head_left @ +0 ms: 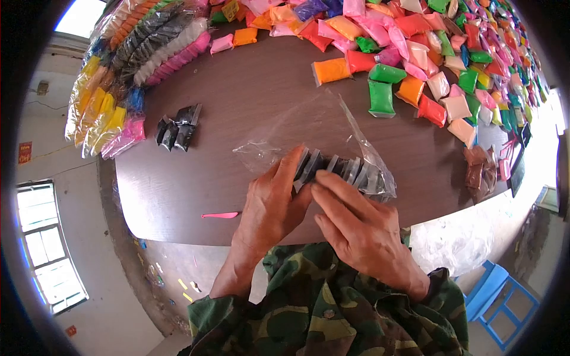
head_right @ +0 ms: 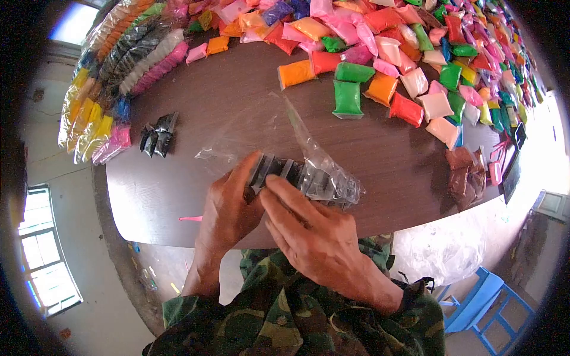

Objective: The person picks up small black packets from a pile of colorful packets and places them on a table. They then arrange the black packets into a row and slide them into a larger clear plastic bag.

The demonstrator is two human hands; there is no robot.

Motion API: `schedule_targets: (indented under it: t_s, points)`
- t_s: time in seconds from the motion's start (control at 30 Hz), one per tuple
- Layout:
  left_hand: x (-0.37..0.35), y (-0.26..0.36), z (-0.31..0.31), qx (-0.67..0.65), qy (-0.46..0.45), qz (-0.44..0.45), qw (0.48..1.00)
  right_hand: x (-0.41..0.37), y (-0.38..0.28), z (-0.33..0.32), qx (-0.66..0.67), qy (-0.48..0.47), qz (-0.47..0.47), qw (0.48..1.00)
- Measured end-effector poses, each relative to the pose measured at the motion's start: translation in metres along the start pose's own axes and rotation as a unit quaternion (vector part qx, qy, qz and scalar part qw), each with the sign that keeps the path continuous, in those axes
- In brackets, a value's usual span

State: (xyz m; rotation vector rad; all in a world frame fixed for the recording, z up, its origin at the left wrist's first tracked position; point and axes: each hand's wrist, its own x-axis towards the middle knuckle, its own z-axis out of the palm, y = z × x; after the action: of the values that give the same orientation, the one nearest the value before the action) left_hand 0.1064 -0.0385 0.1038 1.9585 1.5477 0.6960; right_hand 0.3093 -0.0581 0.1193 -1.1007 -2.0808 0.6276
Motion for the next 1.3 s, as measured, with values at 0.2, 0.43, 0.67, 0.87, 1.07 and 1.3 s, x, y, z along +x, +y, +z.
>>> schedule_targets:
  t_s: [0.2,0.43,0.67,0.87,1.07,1.3]
  points:
    - [-0.004,0.017,-0.006,0.019,-0.015,-0.098,0.995,-0.019,-0.003,-0.020,0.111,-0.024,-0.037,0.993]
    - [-0.006,0.015,-0.007,0.014,0.011,-0.092,0.996,-0.040,-0.002,-0.046,0.097,0.090,0.016,0.991]
    - [-0.008,0.012,0.013,0.045,0.044,-0.006,0.998,-0.059,0.055,-0.032,0.066,0.274,0.195,0.939]
    - [-0.012,0.011,0.013,0.025,0.038,-0.032,0.998,-0.074,0.066,-0.029,0.012,0.128,0.229,0.965]
    - [-0.014,0.013,0.010,0.017,0.040,-0.049,0.998,-0.072,0.066,-0.027,0.010,0.127,0.222,0.967]
    - [-0.029,0.014,-0.021,0.032,0.110,-0.061,0.992,-0.077,0.070,-0.025,0.005,0.145,0.238,0.960]
